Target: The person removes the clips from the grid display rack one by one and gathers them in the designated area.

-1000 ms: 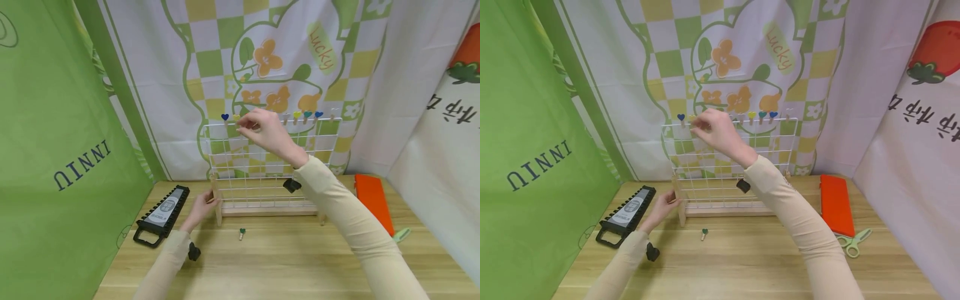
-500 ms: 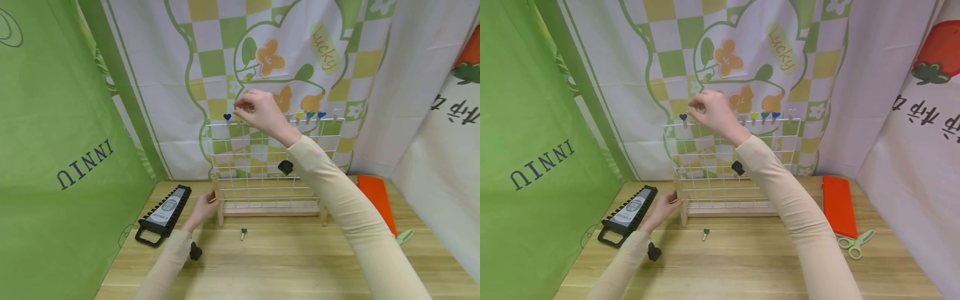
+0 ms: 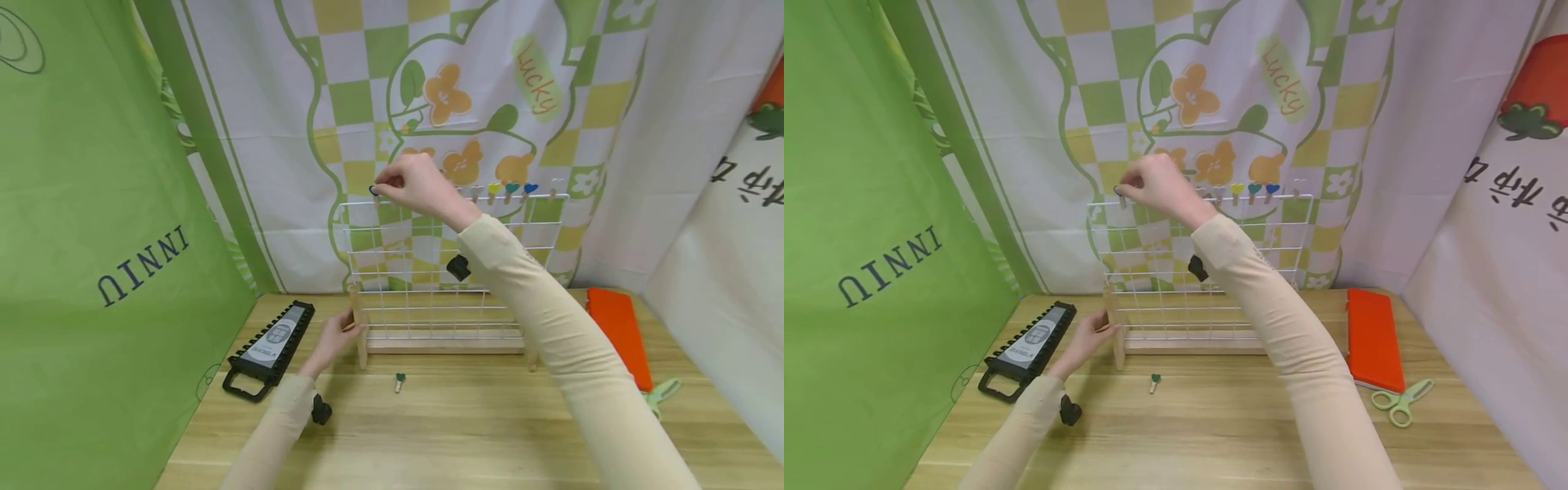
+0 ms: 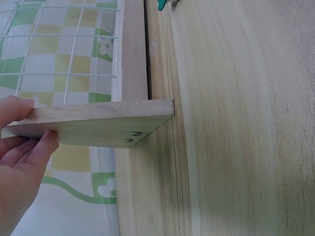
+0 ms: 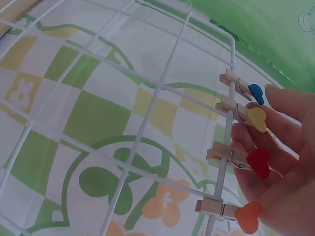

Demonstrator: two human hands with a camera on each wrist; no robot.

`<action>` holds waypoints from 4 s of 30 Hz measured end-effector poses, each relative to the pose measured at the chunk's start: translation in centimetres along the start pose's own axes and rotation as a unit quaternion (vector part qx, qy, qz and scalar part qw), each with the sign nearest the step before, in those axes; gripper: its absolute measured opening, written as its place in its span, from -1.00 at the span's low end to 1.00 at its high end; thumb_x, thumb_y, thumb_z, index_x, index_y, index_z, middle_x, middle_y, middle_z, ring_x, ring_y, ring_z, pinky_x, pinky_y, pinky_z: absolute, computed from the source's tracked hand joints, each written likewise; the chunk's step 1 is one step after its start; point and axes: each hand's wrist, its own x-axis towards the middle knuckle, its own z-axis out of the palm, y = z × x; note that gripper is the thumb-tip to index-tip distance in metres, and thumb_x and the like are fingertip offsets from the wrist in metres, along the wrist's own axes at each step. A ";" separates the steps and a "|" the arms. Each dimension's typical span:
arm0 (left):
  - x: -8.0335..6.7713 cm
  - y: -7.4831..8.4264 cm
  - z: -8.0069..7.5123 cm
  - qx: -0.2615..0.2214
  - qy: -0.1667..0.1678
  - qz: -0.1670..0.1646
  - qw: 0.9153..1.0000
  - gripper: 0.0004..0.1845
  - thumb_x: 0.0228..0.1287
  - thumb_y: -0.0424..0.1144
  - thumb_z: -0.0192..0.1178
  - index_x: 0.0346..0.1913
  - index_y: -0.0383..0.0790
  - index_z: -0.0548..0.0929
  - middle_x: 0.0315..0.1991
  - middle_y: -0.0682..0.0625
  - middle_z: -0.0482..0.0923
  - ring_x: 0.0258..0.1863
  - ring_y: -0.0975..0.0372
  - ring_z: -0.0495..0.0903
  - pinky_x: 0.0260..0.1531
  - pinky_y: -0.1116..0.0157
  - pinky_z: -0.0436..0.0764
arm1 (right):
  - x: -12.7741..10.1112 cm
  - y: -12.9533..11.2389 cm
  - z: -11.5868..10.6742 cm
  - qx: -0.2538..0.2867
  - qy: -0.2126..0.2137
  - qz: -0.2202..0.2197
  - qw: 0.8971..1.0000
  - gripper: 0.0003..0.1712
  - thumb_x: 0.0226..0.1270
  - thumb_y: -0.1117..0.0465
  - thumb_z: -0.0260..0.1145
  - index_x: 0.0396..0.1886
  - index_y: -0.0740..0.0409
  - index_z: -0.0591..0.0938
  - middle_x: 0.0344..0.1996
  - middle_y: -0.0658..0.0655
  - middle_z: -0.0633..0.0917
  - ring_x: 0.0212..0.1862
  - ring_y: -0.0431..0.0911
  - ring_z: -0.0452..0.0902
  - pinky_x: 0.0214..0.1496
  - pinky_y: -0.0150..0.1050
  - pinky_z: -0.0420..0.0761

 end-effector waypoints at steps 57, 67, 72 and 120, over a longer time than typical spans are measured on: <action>-0.3 0.2 0.4 0.010 0.005 -0.008 1.000 -0.42 0.35 -0.46 0.19 0.35 -0.63 0.30 0.26 -0.52 0.42 0.26 -0.26 0.49 0.22 0.02 0.61 | -3.5 -1.0 0.4 0.063 0.130 -0.037 0.989 -0.86 0.32 0.23 0.38 -0.28 0.21 0.79 -0.34 0.17 0.77 -0.28 -0.04 0.67 -0.12 -0.16 0.74; -0.1 -0.1 0.3 0.002 0.003 0.000 1.000 -0.46 0.36 -0.46 0.19 0.34 -0.59 0.35 0.27 -0.50 0.43 0.30 -0.24 0.46 0.28 -0.04 0.56 | -8.3 1.6 4.8 0.076 0.101 -0.021 0.992 -0.90 0.30 0.21 0.40 -0.28 0.14 0.79 -0.33 0.09 0.79 -0.26 -0.09 0.70 -0.07 -0.18 0.76; -0.1 0.0 0.3 0.010 0.011 -0.005 1.000 -0.45 0.35 -0.45 0.20 0.34 -0.62 0.34 0.27 -0.47 0.44 0.30 -0.22 0.47 0.28 -0.04 0.56 | -10.9 3.1 8.1 0.101 0.069 0.018 0.992 -0.90 0.31 0.22 0.39 -0.28 0.14 0.78 -0.32 0.10 0.79 -0.25 -0.07 0.70 -0.06 -0.11 0.78; -0.1 0.4 0.1 0.011 0.003 -0.021 1.000 -0.44 0.36 -0.41 0.21 0.34 -0.57 0.36 0.30 -0.45 0.42 0.31 -0.20 0.46 0.29 0.01 0.56 | -22.4 8.6 23.4 0.144 -0.183 0.161 0.959 -0.84 0.35 0.23 0.34 -0.34 0.20 0.78 -0.42 0.09 0.80 -0.51 -0.34 0.45 -0.47 -0.54 0.48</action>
